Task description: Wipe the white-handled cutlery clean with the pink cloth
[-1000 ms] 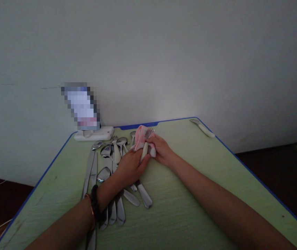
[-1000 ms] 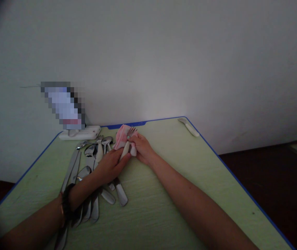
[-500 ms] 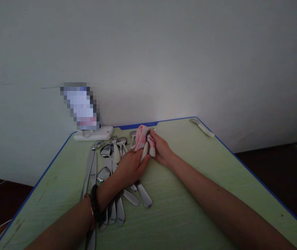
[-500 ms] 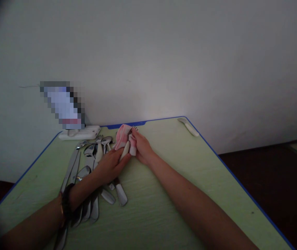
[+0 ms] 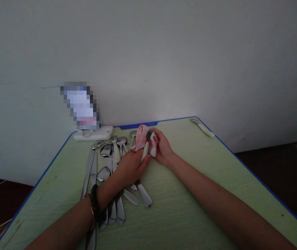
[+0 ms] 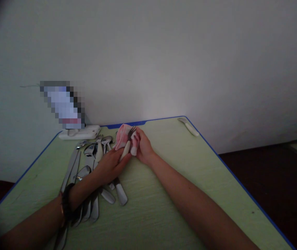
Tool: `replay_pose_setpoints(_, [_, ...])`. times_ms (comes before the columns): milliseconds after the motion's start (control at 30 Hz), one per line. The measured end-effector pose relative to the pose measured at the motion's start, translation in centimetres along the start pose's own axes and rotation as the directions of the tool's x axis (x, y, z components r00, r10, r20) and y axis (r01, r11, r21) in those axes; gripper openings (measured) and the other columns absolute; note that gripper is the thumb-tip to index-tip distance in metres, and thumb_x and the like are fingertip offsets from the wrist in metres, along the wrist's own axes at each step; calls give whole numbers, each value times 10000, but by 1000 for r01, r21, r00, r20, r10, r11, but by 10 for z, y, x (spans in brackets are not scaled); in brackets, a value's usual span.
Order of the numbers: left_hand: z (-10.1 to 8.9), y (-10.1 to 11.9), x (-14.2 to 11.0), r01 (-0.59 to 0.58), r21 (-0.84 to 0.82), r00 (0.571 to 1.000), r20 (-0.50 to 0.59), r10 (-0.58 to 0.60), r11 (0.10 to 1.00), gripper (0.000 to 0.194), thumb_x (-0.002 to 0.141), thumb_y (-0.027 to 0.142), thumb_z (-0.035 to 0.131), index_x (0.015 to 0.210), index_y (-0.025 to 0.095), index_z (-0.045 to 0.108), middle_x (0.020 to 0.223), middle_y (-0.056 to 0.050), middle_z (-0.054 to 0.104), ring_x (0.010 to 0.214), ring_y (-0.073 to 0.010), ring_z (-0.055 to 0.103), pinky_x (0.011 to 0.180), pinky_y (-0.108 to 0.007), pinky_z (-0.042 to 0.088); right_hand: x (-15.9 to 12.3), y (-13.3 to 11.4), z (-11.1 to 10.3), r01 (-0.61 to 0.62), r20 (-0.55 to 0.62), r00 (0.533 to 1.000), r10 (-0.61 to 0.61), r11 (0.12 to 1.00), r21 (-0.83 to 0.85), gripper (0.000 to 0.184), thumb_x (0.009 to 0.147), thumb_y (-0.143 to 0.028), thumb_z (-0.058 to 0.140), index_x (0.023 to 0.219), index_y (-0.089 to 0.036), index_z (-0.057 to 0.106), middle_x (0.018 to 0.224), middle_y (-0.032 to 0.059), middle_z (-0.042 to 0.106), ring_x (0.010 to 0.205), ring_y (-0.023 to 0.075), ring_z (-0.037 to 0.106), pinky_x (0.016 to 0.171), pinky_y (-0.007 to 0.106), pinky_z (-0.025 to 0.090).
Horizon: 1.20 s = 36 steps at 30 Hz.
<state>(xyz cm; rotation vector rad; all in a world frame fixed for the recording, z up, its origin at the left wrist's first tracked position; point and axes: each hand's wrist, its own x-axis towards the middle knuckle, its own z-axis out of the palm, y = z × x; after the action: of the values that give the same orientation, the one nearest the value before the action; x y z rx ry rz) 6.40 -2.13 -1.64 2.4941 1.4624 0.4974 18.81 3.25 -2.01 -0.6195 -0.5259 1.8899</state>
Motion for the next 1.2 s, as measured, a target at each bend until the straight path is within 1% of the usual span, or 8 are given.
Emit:
replay_pose_setpoints(200, [1,-1,0,-3,-2,1000,-6,3,1000,283,903,333,333,905,167,562,886,-94,654,917,-233,588,837,-365,447,0,0,0,1,17,1000,-1,1000,-28,209,726,-416,521,718,-211,564,657,-6,637,768,175,611,708,296,493])
replay_pose_setpoints(400, [1,-1,0,-7,-5,1000,-15,7,1000,266,899,328,344,879,171,558,887,-97,654,917,-238,590,833,-367,449,0,1,1,11,-22,1000,-12,999,-35,196,733,-403,531,730,-210,563,649,-12,629,748,165,607,697,284,490])
replay_pose_setpoints(533, [1,-1,0,-8,0,1000,-10,8,1000,267,900,329,343,906,165,553,920,-103,648,962,-242,580,863,-374,440,0,1,1,5,-21,1000,-5,1000,-17,177,742,-380,527,731,-207,562,637,-17,624,729,158,603,691,275,488])
replay_pose_setpoints(800, [0,0,-1,0,-2,1000,-7,0,1000,297,909,338,319,927,148,547,945,-125,643,974,-254,573,869,-390,440,-2,0,3,4,-62,998,-4,1000,-6,155,767,-337,509,730,-199,569,582,-29,599,674,147,590,682,266,485])
replay_pose_setpoints(933, [0,0,0,-6,-7,1000,-4,6,1000,280,903,334,334,883,159,551,904,-111,648,925,-243,588,841,-378,450,-2,0,3,9,-64,998,-10,1000,-12,162,759,-346,525,720,-196,571,582,-27,599,669,148,591,673,267,486])
replay_pose_setpoints(1067, [0,0,0,1,8,1000,-4,-1,1000,280,900,334,334,879,161,553,893,-102,649,893,-236,592,816,-370,457,-2,0,2,2,-55,998,-3,1000,-3,163,745,-354,545,727,-194,569,612,-27,615,681,144,595,677,261,484])
replay_pose_setpoints(1200, [2,-1,0,-3,33,1000,-6,3,999,299,907,338,307,866,161,545,857,-100,649,859,-238,597,798,-370,461,1,3,-2,8,-19,1000,-9,999,-48,128,732,-306,567,732,-180,584,595,-33,605,629,126,577,678,255,477])
